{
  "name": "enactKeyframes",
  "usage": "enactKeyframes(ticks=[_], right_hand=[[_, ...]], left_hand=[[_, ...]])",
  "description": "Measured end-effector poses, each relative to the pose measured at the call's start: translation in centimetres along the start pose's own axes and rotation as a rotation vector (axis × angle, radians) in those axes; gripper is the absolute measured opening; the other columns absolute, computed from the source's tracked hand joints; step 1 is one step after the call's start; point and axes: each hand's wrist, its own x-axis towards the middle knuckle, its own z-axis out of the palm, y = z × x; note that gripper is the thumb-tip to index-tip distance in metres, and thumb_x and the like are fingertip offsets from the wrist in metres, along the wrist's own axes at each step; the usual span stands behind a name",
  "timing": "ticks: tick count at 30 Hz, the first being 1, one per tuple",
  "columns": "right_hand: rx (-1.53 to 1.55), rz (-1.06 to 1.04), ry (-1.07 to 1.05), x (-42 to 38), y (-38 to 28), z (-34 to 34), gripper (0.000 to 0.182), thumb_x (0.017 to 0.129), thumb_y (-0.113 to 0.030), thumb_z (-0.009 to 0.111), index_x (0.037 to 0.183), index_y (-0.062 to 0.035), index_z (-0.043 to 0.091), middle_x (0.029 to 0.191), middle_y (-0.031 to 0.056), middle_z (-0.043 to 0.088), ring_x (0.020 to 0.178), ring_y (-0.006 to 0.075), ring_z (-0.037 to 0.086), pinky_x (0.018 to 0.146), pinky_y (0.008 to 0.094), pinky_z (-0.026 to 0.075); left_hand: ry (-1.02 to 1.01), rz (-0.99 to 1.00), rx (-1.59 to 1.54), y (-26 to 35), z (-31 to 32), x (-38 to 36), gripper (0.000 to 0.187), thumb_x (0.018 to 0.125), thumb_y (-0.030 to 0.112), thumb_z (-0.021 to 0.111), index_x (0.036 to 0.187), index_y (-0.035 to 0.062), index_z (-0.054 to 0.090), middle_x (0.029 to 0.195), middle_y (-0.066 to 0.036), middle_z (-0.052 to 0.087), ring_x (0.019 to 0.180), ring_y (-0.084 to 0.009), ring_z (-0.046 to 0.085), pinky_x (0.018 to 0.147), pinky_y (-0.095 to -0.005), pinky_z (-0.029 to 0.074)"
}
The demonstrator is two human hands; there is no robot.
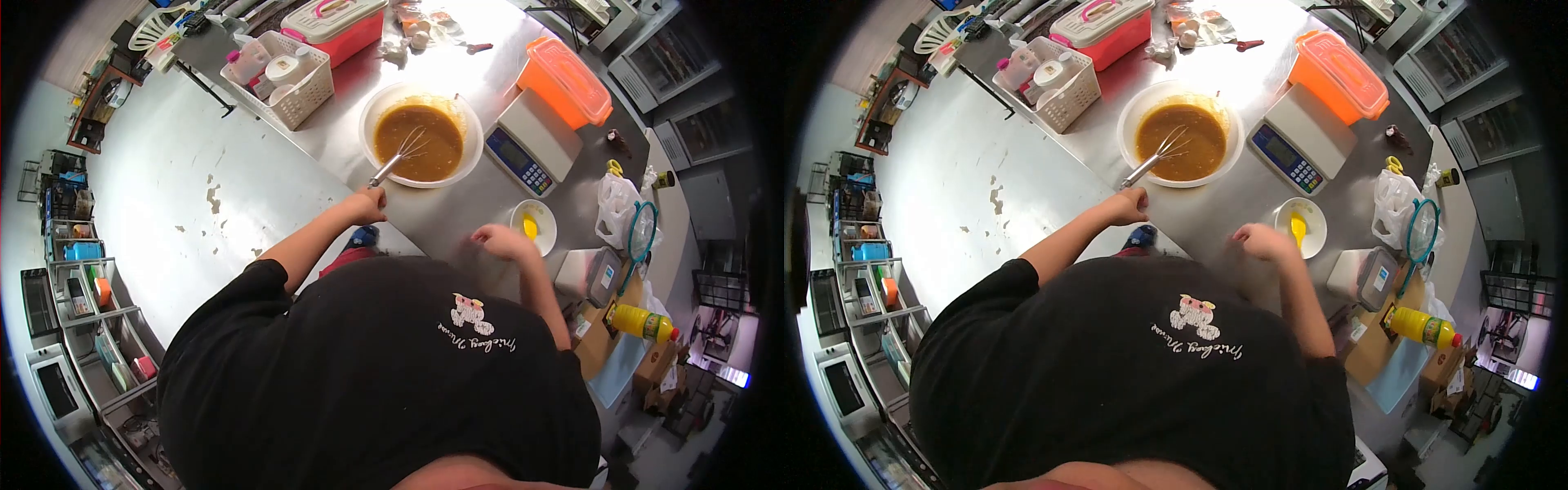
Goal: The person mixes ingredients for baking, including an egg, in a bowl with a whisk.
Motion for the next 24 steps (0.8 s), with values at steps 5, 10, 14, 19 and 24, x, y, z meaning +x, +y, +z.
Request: enactKeyframes(ticks=[5,10,14,19,24], right_hand=[[-0.036,-0.078,0.267,-1.5,-9.8,-7.9,0.029,0.075,-0.006,0.044,0.099,-0.0031,0.060,0.093,0.0153,0.061,0.086,0.0249,0.059,0.074,0.0328,0.045],[-0.050,-0.340,0.418,4.3,-20.7,-9.8,0.038,0.075,-0.004,0.047,0.113,-0.0058,0.052,0.088,0.0095,0.056,0.079,0.0211,0.056,0.072,0.0322,0.045],[-0.200,-0.440,0.591,13.7,-30.0,-10.0,0.051,0.076,-0.013,0.052,0.126,-0.0159,0.042,0.112,0.0154,0.052,0.099,0.0310,0.056,0.086,0.0386,0.045],[-0.341,-0.318,0.823,23.4,-38.4,-10.4,0.057,0.074,-0.031,0.062,0.125,-0.0158,0.044,0.110,0.0140,0.054,0.099,0.0276,0.058,0.078,0.0396,0.049],[-0.403,-0.297,0.737,28.0,-39.8,-11.1,0.038,0.073,-0.033,0.061,0.105,-0.0143,0.056,0.095,0.0097,0.064,0.092,0.0260,0.061,0.075,0.0397,0.049]], left_hand=[[-0.208,0.130,-0.176,-2.7,-3.4,-0.6,0.038,0.076,0.023,0.066,0.106,0.0030,0.051,0.096,-0.014,0.061,0.088,-0.0275,0.059,0.076,-0.0361,0.047],[-0.145,0.240,-0.244,-8.7,-9.2,-0.5,0.031,0.081,0.024,0.063,0.102,0.0023,0.055,0.089,-0.012,0.062,0.080,-0.0221,0.059,0.072,-0.0330,0.047],[-0.159,0.248,-0.229,-12.5,-15.6,-2.7,0.027,0.083,0.025,0.061,0.100,0.0038,0.055,0.088,-0.010,0.060,0.081,-0.0190,0.057,0.074,-0.0318,0.046],[-0.044,0.314,-0.286,-16.1,-21.1,-5.2,0.024,0.084,0.021,0.061,0.099,0.0036,0.056,0.087,-0.009,0.059,0.081,-0.0174,0.057,0.073,-0.0314,0.047],[0.028,0.350,-0.391,-18.1,-24.3,-7.0,0.019,0.084,0.017,0.060,0.098,0.0044,0.057,0.086,-0.006,0.059,0.081,-0.0152,0.058,0.072,-0.0294,0.047]])
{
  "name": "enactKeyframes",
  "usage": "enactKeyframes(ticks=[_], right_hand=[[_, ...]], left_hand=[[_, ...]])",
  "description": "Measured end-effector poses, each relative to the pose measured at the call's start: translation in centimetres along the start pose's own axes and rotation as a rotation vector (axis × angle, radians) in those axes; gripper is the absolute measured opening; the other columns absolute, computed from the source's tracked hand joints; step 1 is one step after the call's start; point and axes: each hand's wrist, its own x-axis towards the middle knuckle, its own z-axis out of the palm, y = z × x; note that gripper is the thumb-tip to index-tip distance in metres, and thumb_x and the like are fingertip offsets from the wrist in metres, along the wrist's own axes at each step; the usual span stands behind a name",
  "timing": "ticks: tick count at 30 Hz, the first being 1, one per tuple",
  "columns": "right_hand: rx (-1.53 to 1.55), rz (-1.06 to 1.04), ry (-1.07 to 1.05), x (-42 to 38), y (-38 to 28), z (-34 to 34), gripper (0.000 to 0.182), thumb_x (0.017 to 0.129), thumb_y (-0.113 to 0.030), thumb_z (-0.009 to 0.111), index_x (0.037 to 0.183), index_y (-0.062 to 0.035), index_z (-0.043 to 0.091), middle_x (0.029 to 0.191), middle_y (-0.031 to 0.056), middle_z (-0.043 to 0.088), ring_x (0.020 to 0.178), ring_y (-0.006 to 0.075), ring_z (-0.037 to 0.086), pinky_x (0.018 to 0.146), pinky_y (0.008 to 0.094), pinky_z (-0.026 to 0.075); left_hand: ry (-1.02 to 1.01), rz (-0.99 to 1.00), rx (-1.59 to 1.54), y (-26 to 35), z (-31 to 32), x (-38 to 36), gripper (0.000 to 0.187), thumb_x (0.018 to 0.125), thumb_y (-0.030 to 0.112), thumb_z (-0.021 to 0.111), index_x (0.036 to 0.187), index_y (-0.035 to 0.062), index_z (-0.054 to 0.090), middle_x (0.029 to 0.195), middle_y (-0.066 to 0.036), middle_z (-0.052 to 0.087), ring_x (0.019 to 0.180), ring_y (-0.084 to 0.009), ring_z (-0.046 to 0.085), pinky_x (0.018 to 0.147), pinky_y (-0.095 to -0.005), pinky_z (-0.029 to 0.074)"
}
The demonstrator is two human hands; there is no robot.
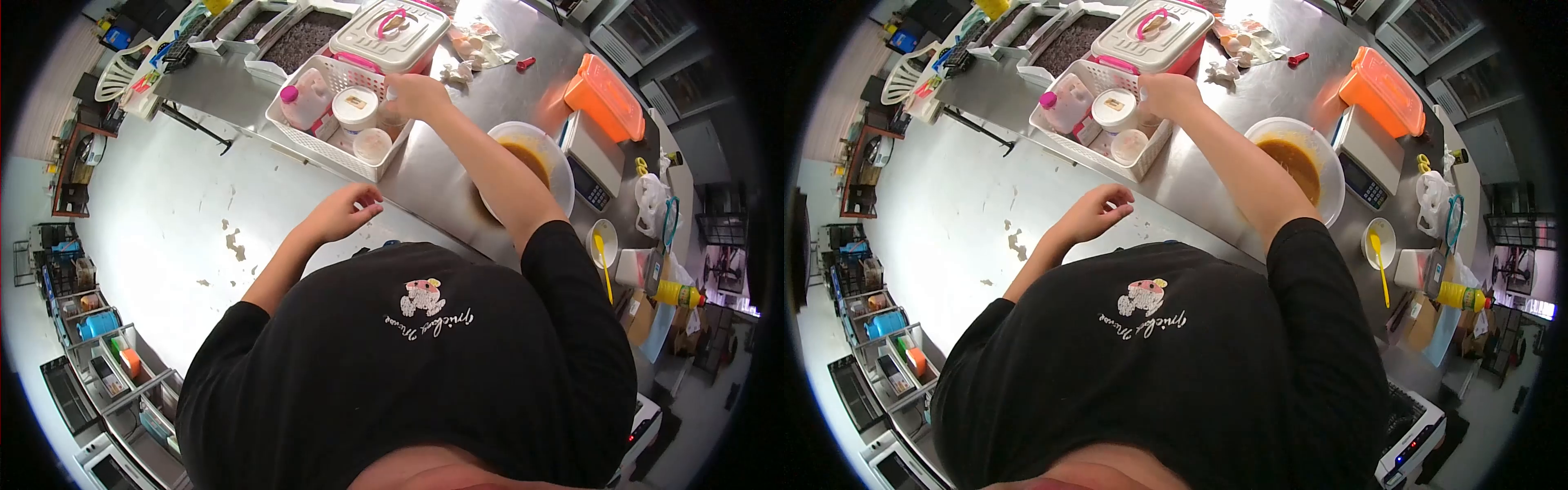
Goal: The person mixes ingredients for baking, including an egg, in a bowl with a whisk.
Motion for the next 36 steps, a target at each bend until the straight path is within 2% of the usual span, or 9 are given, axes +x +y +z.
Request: enactKeyframes(ticks=[4,9,12,22,24,28,30,31,36], right_hand=[[0.125,-0.007,0.273,-0.5,-2.2,-5.1,0.034,0.071,-0.034,0.064,0.097,-0.0120,0.058,0.085,0.0141,0.064,0.082,0.0296,0.062,0.069,0.0398,0.048],[0.193,-0.007,0.469,-3.9,-4.8,-11.5,0.031,0.070,-0.031,0.066,0.092,-0.0103,0.058,0.078,0.0152,0.063,0.074,0.0295,0.062,0.063,0.0381,0.048],[0.275,-0.082,0.514,-7.7,-6.0,-13.2,0.029,0.069,-0.028,0.067,0.090,-0.0094,0.058,0.072,0.0140,0.061,0.068,0.0281,0.060,0.061,0.0368,0.047],[0.137,0.008,0.545,-17.3,1.7,-13.6,0.018,0.082,-0.028,0.054,0.085,-0.0096,0.053,0.058,0.0099,0.051,0.057,0.0286,0.054,0.053,0.0363,0.041],[0.126,0.050,0.500,-19.4,2.9,-14.4,0.018,0.084,-0.028,0.052,0.084,-0.0102,0.053,0.061,0.0095,0.053,0.059,0.0290,0.055,0.053,0.0361,0.042],[0.138,-0.212,0.412,-23.1,4.4,-16.0,0.012,0.081,-0.019,0.052,0.089,-0.0105,0.052,0.073,0.0078,0.057,0.068,0.0291,0.057,0.058,0.0357,0.043],[0.262,-0.294,0.524,-24.0,5.1,-15.9,0.026,0.071,-0.002,0.052,0.095,-0.0112,0.050,0.088,0.0083,0.057,0.082,0.0290,0.058,0.069,0.0350,0.045],[0.205,-0.343,0.568,-24.5,6.5,-15.5,0.055,0.060,0.010,0.049,0.109,-0.0143,0.048,0.107,0.0108,0.053,0.100,0.0289,0.054,0.082,0.0353,0.045],[0.065,-0.142,0.639,-27.8,9.7,-15.6,0.068,0.067,0.004,0.051,0.128,-0.0227,0.040,0.122,0.0162,0.045,0.112,0.0272,0.048,0.087,0.0390,0.045]], left_hand=[[0.290,0.153,0.060,-0.3,-3.1,-0.4,0.021,0.080,0.017,0.065,0.096,0.0050,0.058,0.092,-0.008,0.059,0.087,-0.0207,0.057,0.073,-0.0320,0.047],[0.753,0.418,0.240,1.9,-5.4,2.9,0.067,0.065,0.023,0.079,0.117,0.0022,0.043,0.111,-0.015,0.049,0.099,-0.0276,0.051,0.081,-0.0357,0.044],[0.779,0.600,0.179,6.0,-4.7,4.9,0.080,0.061,0.025,0.081,0.124,0.0036,0.038,0.116,-0.016,0.046,0.100,-0.0282,0.052,0.081,-0.0370,0.045],[0.159,0.636,0.227,11.2,0.6,9.8,0.078,0.061,0.015,0.077,0.126,0.0001,0.037,0.108,-0.014,0.056,0.093,-0.0271,0.058,0.080,-0.0358,0.047],[-0.232,0.380,-0.422,12.2,2.1,10.3,0.081,0.062,0.012,0.077,0.129,-0.0024,0.034,0.111,-0.010,0.054,0.096,-0.0209,0.057,0.082,-0.0343,0.047],[-0.960,0.173,-0.688,12.1,3.1,12.6,0.085,0.059,0.009,0.079,0.130,0.0009,0.034,0.118,-0.008,0.050,0.109,-0.0170,0.047,0.095,-0.0323,0.037],[-0.901,0.165,-0.688,13.0,4.4,12.8,0.085,0.059,0.010,0.079,0.130,0.0010,0.034,0.117,-0.008,0.050,0.109,-0.0170,0.047,0.095,-0.0321,0.037],[-0.836,0.161,-0.694,13.5,5.0,12.9,0.084,0.059,0.012,0.080,0.129,0.0011,0.035,0.117,-0.008,0.050,0.110,-0.0171,0.047,0.094,-0.0319,0.037],[-0.488,0.204,-0.485,15.9,7.8,12.2,0.080,0.063,0.013,0.078,0.130,0.0000,0.035,0.115,-0.009,0.050,0.108,-0.0169,0.048,0.094,-0.0327,0.037]])
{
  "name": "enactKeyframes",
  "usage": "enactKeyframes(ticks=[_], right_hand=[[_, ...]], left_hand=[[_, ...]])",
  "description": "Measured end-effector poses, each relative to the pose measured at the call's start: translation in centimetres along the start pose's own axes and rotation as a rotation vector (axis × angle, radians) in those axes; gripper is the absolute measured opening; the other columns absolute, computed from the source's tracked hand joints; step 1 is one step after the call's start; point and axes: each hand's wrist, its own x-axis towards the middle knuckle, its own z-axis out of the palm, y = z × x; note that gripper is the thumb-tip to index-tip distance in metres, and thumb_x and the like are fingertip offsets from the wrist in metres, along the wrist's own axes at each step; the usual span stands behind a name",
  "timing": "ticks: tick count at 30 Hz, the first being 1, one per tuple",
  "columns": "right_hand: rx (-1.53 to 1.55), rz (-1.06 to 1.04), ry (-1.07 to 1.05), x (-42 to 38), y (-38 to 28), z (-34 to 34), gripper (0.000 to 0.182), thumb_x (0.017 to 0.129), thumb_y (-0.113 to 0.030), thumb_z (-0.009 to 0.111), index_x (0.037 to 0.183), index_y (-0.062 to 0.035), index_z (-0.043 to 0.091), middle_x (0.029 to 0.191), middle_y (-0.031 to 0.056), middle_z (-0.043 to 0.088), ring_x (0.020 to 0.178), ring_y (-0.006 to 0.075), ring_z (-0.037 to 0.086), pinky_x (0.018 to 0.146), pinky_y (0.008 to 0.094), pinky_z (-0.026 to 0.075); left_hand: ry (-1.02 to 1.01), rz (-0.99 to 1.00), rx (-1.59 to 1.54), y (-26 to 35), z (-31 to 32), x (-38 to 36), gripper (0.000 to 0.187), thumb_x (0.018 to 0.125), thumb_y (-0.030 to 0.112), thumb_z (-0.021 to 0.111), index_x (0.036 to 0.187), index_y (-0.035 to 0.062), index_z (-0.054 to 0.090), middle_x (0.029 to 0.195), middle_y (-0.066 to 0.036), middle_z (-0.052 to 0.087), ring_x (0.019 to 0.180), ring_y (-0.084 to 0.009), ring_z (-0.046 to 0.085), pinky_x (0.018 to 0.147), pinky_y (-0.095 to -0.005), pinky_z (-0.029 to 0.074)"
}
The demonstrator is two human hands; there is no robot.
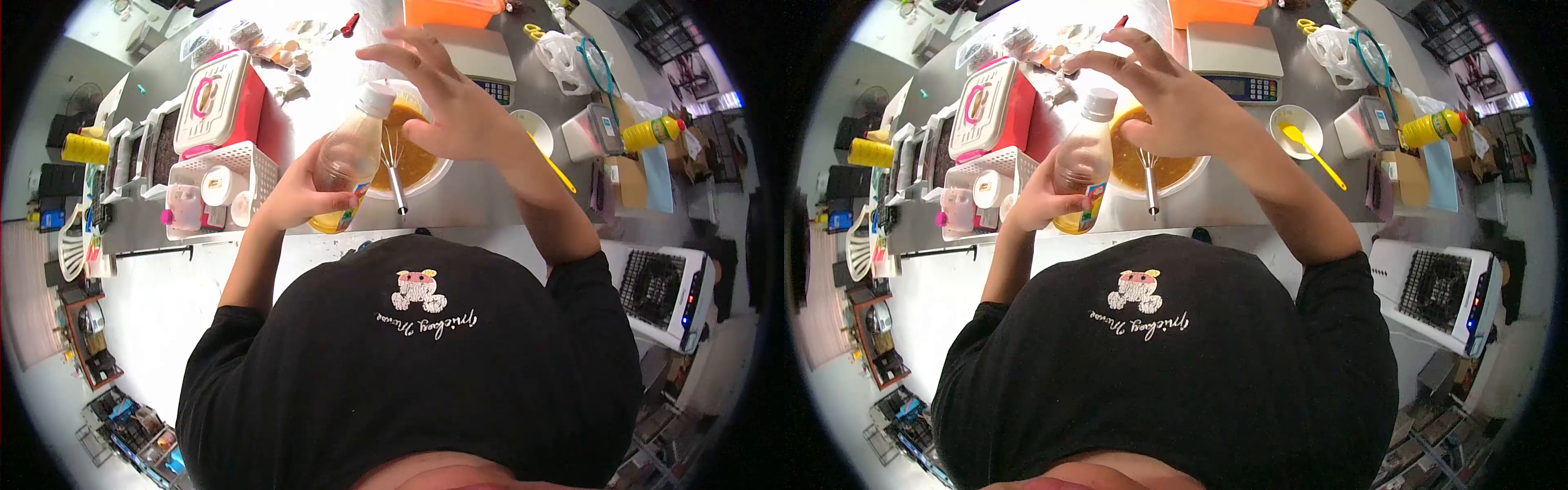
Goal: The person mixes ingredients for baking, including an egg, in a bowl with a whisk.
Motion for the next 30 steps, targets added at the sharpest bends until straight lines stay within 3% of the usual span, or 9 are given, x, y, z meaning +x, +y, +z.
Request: enactKeyframes(ticks=[2,7,9,13,15,16,21,26,30], right_hand=[[0.278,0.231,-0.131,-1.0,1.1,-0.2,0.049,0.079,-0.008,0.049,0.126,-0.0216,0.041,0.122,0.0164,0.045,0.112,0.0278,0.048,0.084,0.0379,0.046],[0.173,0.416,-0.663,-1.1,2.8,-0.8,0.044,0.082,-0.020,0.049,0.125,-0.0197,0.041,0.117,0.0134,0.049,0.105,0.0288,0.052,0.079,0.0367,0.047],[0.287,-0.071,-0.047,-2.8,3.8,0.4,0.041,0.078,-0.012,0.052,0.119,-0.0162,0.046,0.105,0.0126,0.056,0.092,0.0260,0.058,0.074,0.0360,0.047],[0.411,0.123,-0.045,-3.6,3.7,-0.2,0.040,0.072,0.000,0.053,0.110,-0.0111,0.052,0.096,0.0098,0.059,0.085,0.0273,0.060,0.074,0.0356,0.047],[0.381,0.333,-0.474,-3.3,3.7,-1.2,0.037,0.069,0.004,0.054,0.103,-0.0085,0.055,0.096,0.0084,0.059,0.088,0.0274,0.059,0.077,0.0340,0.048],[0.385,0.326,-0.475,-3.5,3.7,-1.4,0.037,0.069,0.004,0.054,0.103,-0.0085,0.055,0.096,0.0084,0.059,0.088,0.0274,0.059,0.077,0.0340,0.048],[0.668,-0.157,-0.096,-4.7,5.0,0.0,0.027,0.068,0.013,0.052,0.087,-0.0065,0.054,0.091,0.0076,0.058,0.082,0.0229,0.058,0.072,0.0286,0.048],[0.660,-0.213,0.071,-5.9,4.4,-0.2,0.023,0.066,0.018,0.049,0.074,-0.0045,0.045,0.092,0.0084,0.056,0.077,0.0208,0.057,0.070,0.0260,0.047],[0.650,-0.172,0.200,-7.0,5.3,-1.7,0.021,0.064,0.016,0.048,0.069,-0.0031,0.042,0.090,0.0099,0.055,0.081,0.0238,0.055,0.069,0.0281,0.045]], left_hand=[[0.067,-0.028,0.067,0.3,1.5,0.3,0.082,0.063,0.012,0.078,0.130,-0.0010,0.034,0.114,-0.009,0.051,0.106,-0.0170,0.049,0.093,-0.0321,0.039],[0.157,-0.066,0.266,0.1,3.9,0.8,0.083,0.062,0.012,0.079,0.131,-0.0018,0.033,0.113,-0.011,0.052,0.105,-0.0175,0.050,0.091,-0.0310,0.041],[0.196,-0.071,0.323,-0.4,4.7,0.7,0.084,0.062,0.012,0.079,0.131,-0.0020,0.033,0.113,-0.012,0.053,0.105,-0.0177,0.050,0.091,-0.0311,0.041],[0.247,-0.071,0.284,-0.5,6.5,0.7,0.083,0.063,0.007,0.077,0.132,-0.0029,0.030,0.113,-0.013,0.052,0.103,-0.0169,0.052,0.088,-0.0310,0.044],[0.264,-0.079,0.264,-0.2,7.3,0.6,0.083,0.064,0.004,0.076,0.132,-0.0033,0.029,0.113,-0.013,0.052,0.102,-0.0165,0.052,0.087,-0.0309,0.045],[0.268,-0.113,0.289,0.0,7.6,0.6,0.083,0.064,0.002,0.076,0.132,-0.0036,0.029,0.113,-0.013,0.052,0.102,-0.0160,0.053,0.086,-0.0306,0.045],[0.213,-0.154,0.204,0.4,8.1,0.1,0.082,0.064,0.002,0.076,0.132,-0.0031,0.030,0.115,-0.011,0.051,0.103,-0.0158,0.052,0.088,-0.0317,0.045],[-0.148,-0.271,-0.221,-1.3,6.4,0.5,0.085,0.059,0.011,0.079,0.130,0.0007,0.034,0.114,-0.009,0.052,0.103,-0.0173,0.051,0.094,-0.0336,0.039],[-0.141,-0.273,-0.387,-1.9,6.3,0.6,0.084,0.058,0.013,0.078,0.130,0.0030,0.036,0.112,-0.008,0.052,0.100,-0.0168,0.052,0.093,-0.0329,0.039]])
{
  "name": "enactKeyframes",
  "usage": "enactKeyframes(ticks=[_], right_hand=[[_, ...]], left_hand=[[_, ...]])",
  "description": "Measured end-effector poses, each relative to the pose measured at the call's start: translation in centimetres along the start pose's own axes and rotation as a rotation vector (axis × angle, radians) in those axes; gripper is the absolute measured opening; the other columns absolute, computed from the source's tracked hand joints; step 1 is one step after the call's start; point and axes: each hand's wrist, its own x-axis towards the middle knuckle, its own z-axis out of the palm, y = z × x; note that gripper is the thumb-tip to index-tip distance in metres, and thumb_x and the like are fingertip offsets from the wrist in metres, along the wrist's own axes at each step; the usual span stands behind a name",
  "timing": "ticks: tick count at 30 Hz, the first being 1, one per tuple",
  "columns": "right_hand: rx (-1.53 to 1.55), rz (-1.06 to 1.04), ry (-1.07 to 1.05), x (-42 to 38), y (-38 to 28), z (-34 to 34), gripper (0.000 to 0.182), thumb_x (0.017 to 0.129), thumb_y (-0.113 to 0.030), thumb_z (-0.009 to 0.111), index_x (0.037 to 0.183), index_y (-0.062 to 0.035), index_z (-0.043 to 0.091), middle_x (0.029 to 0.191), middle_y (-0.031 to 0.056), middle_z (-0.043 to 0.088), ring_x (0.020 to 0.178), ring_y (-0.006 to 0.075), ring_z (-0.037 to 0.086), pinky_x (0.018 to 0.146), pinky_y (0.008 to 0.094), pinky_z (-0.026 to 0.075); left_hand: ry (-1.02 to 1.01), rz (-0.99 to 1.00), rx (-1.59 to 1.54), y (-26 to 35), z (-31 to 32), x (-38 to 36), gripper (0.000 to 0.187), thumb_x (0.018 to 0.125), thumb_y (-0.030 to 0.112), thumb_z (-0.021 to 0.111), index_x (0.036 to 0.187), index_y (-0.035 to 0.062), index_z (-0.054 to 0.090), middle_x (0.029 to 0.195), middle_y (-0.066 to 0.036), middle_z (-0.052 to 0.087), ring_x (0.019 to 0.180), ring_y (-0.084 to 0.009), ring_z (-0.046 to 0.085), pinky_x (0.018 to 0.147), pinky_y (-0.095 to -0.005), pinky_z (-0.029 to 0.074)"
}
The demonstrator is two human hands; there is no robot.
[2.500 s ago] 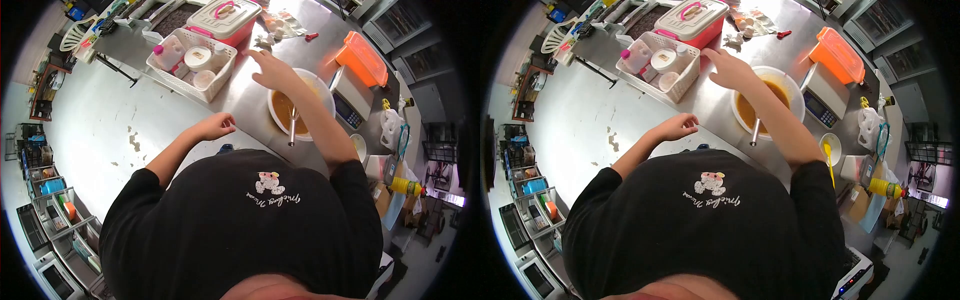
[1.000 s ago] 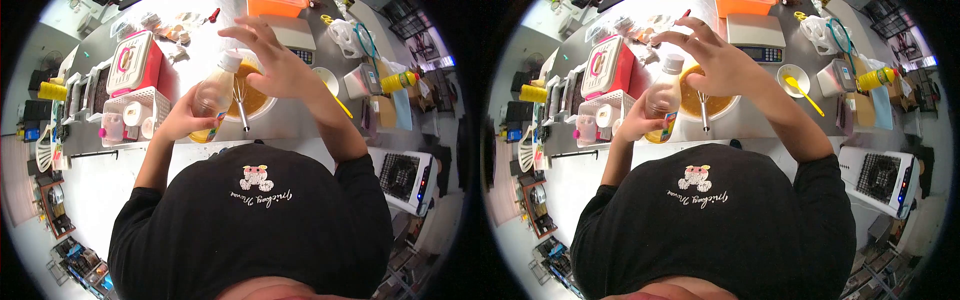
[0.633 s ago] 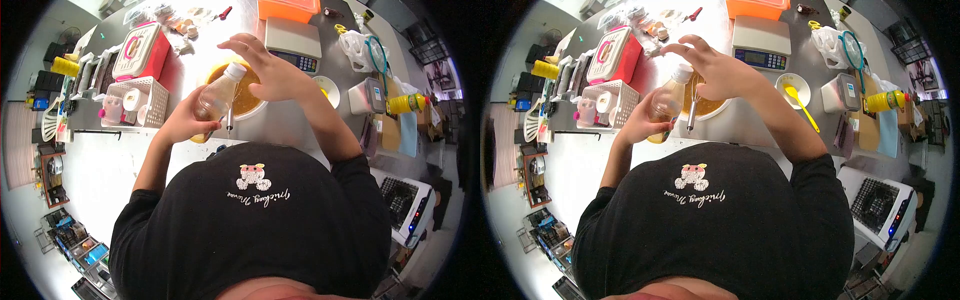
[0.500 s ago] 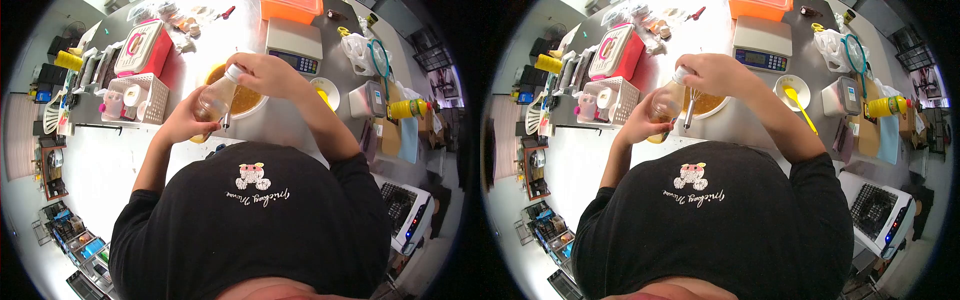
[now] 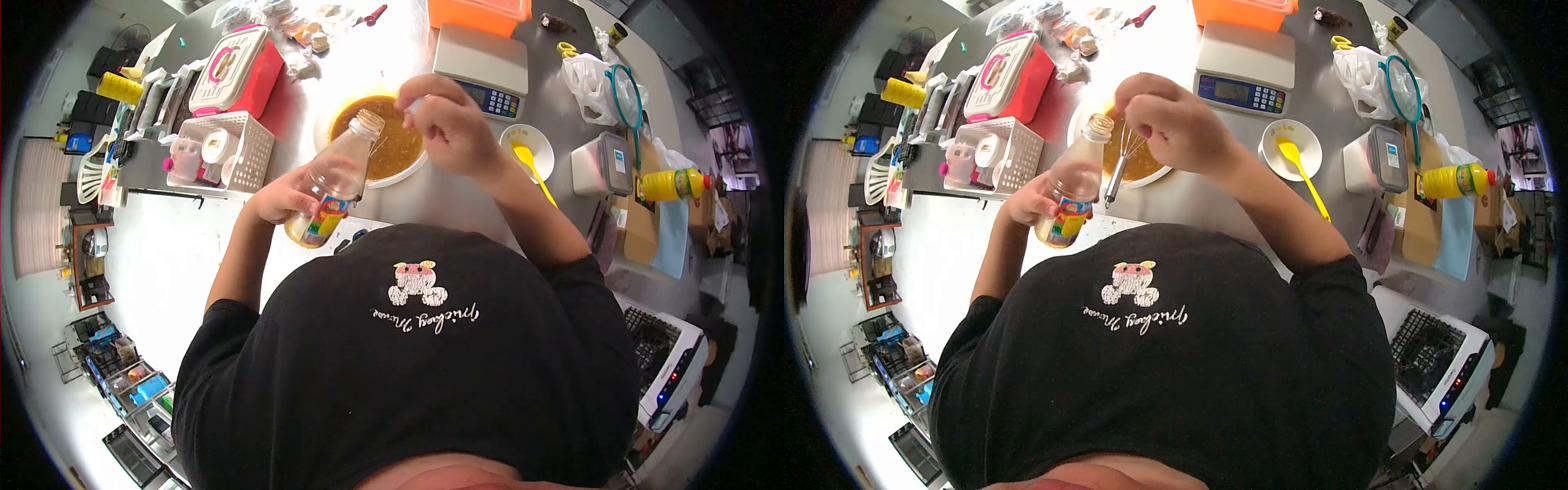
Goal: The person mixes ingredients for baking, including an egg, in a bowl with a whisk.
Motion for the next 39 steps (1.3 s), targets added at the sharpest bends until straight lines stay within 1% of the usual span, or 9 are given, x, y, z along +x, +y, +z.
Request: enactKeyframes(ticks=[2,3,4,6,10,17,28,36,39], right_hand=[[-0.056,0.025,0.045,-1.6,0.6,-0.9,0.022,0.064,0.017,0.046,0.071,-0.0037,0.043,0.092,0.0115,0.053,0.082,0.0247,0.054,0.069,0.0282,0.045],[-0.085,0.128,0.062,-2.2,0.6,-1.3,0.023,0.063,0.017,0.045,0.073,-0.0039,0.043,0.092,0.0114,0.053,0.083,0.0244,0.054,0.071,0.0283,0.044],[-0.114,0.230,0.079,-3.0,0.8,-1.8,0.024,0.063,0.017,0.045,0.075,-0.0040,0.043,0.093,0.0114,0.052,0.084,0.0242,0.054,0.072,0.0284,0.044],[-0.139,0.248,0.040,-5.3,1.5,-2.8,0.023,0.065,0.016,0.044,0.077,-0.0037,0.044,0.093,0.0119,0.052,0.087,0.0250,0.053,0.074,0.0300,0.044],[-0.161,0.540,-0.144,-11.9,3.3,-3.7,0.022,0.066,0.014,0.040,0.079,-0.0029,0.045,0.091,0.0117,0.051,0.088,0.0275,0.052,0.077,0.0323,0.043],[-0.114,1.095,-0.576,-21.1,4.3,-3.0,0.025,0.061,0.012,0.042,0.080,-0.0033,0.046,0.085,0.0112,0.052,0.083,0.0280,0.050,0.077,0.0324,0.041],[-0.026,1.133,-0.523,-22.4,5.1,-2.6,0.026,0.055,0.010,0.038,0.077,-0.0034,0.045,0.079,0.0107,0.048,0.077,0.0252,0.046,0.068,0.0298,0.037],[-0.002,1.175,-0.506,-22.5,5.2,-2.7,0.026,0.053,0.010,0.038,0.075,-0.0038,0.043,0.077,0.0097,0.047,0.074,0.0230,0.044,0.065,0.0300,0.036],[-0.037,1.225,-0.551,-22.9,5.4,-2.7,0.024,0.057,0.007,0.041,0.078,-0.0033,0.046,0.084,0.0133,0.052,0.084,0.0286,0.050,0.071,0.0332,0.040]], left_hand=[[0.193,0.051,0.229,0.7,-0.1,-0.3,0.081,0.060,0.011,0.077,0.130,0.0047,0.037,0.110,-0.008,0.053,0.097,-0.0162,0.053,0.089,-0.0325,0.042],[0.312,0.024,0.386,1.0,-0.7,-0.7,0.079,0.061,0.012,0.077,0.130,0.0045,0.038,0.106,-0.008,0.054,0.093,-0.0162,0.055,0.084,-0.0326,0.045],[0.435,-0.012,0.498,1.7,-0.5,-1.0,0.080,0.061,0.015,0.078,0.129,0.0035,0.038,0.105,-0.011,0.056,0.093,-0.0173,0.056,0.082,-0.0323,0.046],[0.628,-0.096,0.775,2.2,-1.5,-1.5,0.081,0.061,0.019,0.079,0.129,0.0021,0.039,0.106,-0.014,0.057,0.097,-0.0189,0.056,0.086,-0.0320,0.044],[0.688,-0.237,0.916,2.6,-4.6,-2.5,0.096,0.057,0.031,0.081,0.133,-0.0013,0.033,0.113,-0.021,0.055,0.105,-0.0256,0.054,0.091,-0.0328,0.041],[0.699,-0.333,0.983,3.6,-5.2,-2.4,0.098,0.056,0.033,0.080,0.134,-0.0013,0.032,0.116,-0.023,0.053,0.107,-0.0273,0.053,0.093,-0.0336,0.039],[0.705,-0.448,1.047,4.1,-5.6,-2.4,0.098,0.057,0.032,0.079,0.135,-0.0027,0.028,0.120,-0.026,0.049,0.110,-0.0313,0.051,0.095,-0.0353,0.039],[0.675,-0.473,1.066,4.5,-5.5,-2.2,0.096,0.058,0.031,0.079,0.134,-0.0021,0.030,0.119,-0.024,0.050,0.109,-0.0294,0.051,0.095,-0.0349,0.038],[0.686,-0.481,1.075,4.7,-5.2,-2.1,0.096,0.057,0.030,0.080,0.134,-0.0012,0.032,0.118,-0.023,0.051,0.109,-0.0282,0.051,0.095,-0.0346,0.037]])
